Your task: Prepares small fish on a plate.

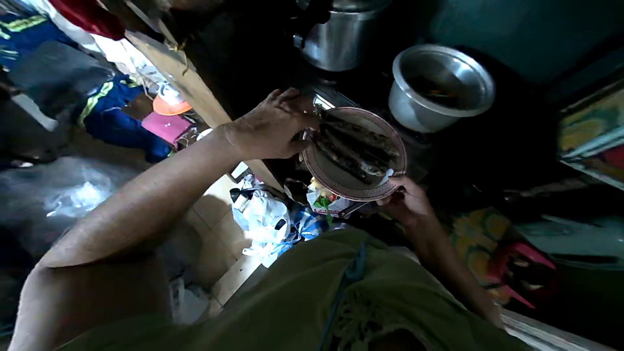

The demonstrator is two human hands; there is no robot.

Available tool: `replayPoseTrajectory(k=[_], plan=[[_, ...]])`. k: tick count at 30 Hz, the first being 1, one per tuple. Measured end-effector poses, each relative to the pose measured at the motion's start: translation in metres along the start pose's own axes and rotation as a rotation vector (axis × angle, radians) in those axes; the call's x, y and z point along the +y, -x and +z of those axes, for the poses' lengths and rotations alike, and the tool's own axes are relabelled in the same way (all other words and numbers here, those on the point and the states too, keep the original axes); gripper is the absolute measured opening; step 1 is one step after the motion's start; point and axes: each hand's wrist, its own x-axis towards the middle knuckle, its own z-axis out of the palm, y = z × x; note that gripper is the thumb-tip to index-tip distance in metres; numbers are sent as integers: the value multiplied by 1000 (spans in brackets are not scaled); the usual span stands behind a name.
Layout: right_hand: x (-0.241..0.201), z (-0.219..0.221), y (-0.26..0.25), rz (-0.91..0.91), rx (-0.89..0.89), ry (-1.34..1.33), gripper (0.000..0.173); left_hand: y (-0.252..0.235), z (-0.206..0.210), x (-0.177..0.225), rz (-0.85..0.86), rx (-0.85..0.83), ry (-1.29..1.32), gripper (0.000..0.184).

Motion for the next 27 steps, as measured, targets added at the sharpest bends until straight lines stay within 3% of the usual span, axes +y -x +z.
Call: replayPoseTrajectory(k=[5,8,11,17,21,27], plan=[[-7,-24,4,-43,-85,-33,21,-28,-8,13,85,-21,22,11],[-13,-37,10,-102,-98,10,15,-45,-16,18,253,28,16,15],[-16,-47,15,-155,-58,42,25,-65,-25,18,393,35,87,24],[-24,-50,23,-146,76,99,26,-114,-51,22,203,-259,494,15],[-31,-55,30,-142,101,58,26,-125,-48,26,9,-238,688,19],[-39,-58,30,-127,184,34,26,-142,-31,17,-33,-187,918,24]])
